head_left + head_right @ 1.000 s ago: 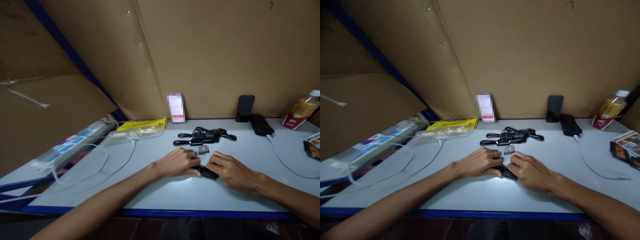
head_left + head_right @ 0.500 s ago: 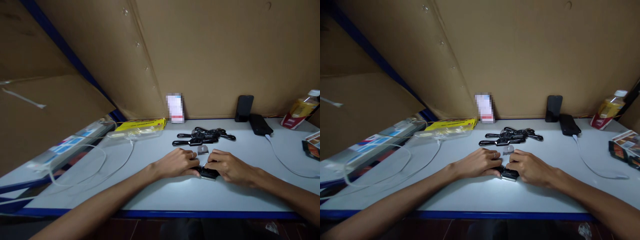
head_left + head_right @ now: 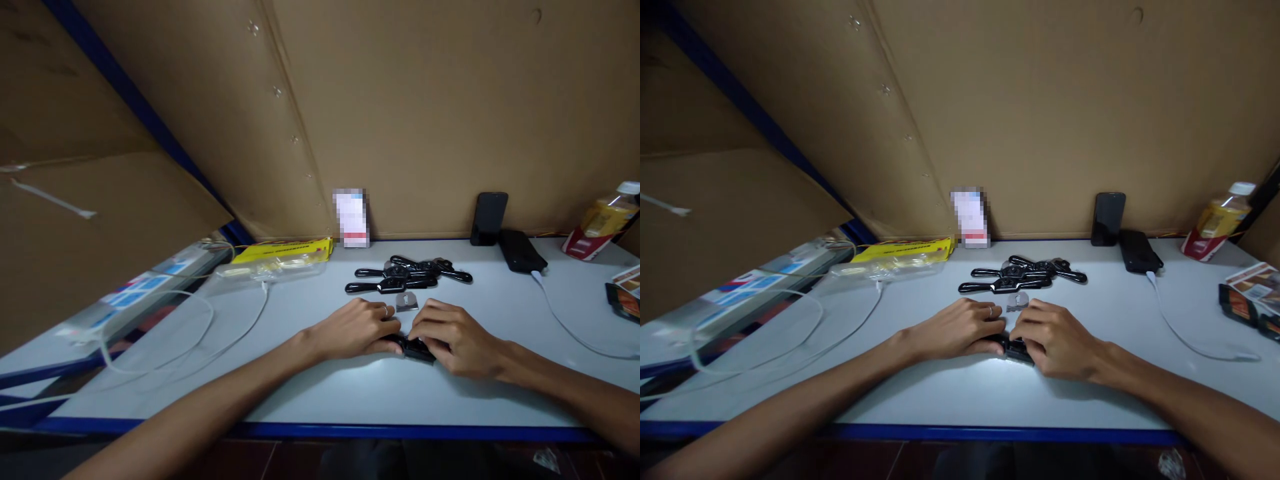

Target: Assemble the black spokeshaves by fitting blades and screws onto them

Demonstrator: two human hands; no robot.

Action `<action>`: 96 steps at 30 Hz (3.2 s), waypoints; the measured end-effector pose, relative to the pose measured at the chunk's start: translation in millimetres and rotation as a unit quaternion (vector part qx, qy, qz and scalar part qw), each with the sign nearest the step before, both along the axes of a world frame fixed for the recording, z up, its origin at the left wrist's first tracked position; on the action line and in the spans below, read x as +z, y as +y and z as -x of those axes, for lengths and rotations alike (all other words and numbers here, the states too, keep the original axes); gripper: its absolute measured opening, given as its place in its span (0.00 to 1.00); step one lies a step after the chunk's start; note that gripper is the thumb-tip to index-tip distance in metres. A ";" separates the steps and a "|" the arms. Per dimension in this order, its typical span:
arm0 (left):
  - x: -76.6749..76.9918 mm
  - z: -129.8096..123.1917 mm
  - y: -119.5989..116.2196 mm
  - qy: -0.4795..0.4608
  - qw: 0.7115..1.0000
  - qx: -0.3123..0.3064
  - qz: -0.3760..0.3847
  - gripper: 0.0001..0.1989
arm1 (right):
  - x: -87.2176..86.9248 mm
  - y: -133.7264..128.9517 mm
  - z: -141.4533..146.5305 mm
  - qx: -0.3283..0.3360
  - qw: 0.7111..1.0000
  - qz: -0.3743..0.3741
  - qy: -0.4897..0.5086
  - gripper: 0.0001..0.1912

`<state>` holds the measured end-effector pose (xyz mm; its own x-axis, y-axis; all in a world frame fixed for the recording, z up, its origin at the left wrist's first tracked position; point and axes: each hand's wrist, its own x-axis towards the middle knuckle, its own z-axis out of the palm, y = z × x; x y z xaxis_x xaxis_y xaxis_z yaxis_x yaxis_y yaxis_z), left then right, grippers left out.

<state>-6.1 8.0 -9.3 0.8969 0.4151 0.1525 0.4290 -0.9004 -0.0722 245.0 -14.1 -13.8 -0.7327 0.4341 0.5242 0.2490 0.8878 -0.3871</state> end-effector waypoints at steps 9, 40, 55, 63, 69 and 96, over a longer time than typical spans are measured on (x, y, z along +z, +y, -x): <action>2.2 -0.8 -2.8 0.007 1.000 0.009 0.016 0.26 | 5.7 -9.5 -0.9 0.000 0.995 -0.086 -0.055 0.14; 3.7 -0.6 -3.0 0.008 1.000 0.012 0.020 0.27 | 2.8 -9.0 -0.6 -0.039 0.988 -0.121 -0.092 0.12; 1.5 0.3 -2.7 0.002 0.999 0.018 0.029 0.27 | 3.2 -8.6 0.4 -0.093 0.979 -0.142 -0.117 0.13; 2.3 -0.1 -2.8 0.002 0.999 0.015 0.030 0.27 | 3.0 -8.8 -0.7 -0.052 0.987 -0.109 -0.109 0.12; 2.7 -0.6 -2.8 0.005 0.999 0.018 0.030 0.27 | 2.9 -11.4 0.4 -0.017 0.989 -0.115 -0.097 0.12; 2.2 0.0 -2.6 -0.007 0.999 0.019 0.032 0.27 | 0.3 -10.3 1.0 -0.099 0.981 -0.137 -0.100 0.13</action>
<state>-6.1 5.4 -7.1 0.8780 0.4585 0.1373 0.4638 -0.8859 -0.0076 244.0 -24.4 -13.5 -0.7484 0.4407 0.4957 0.4734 0.8784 -0.0662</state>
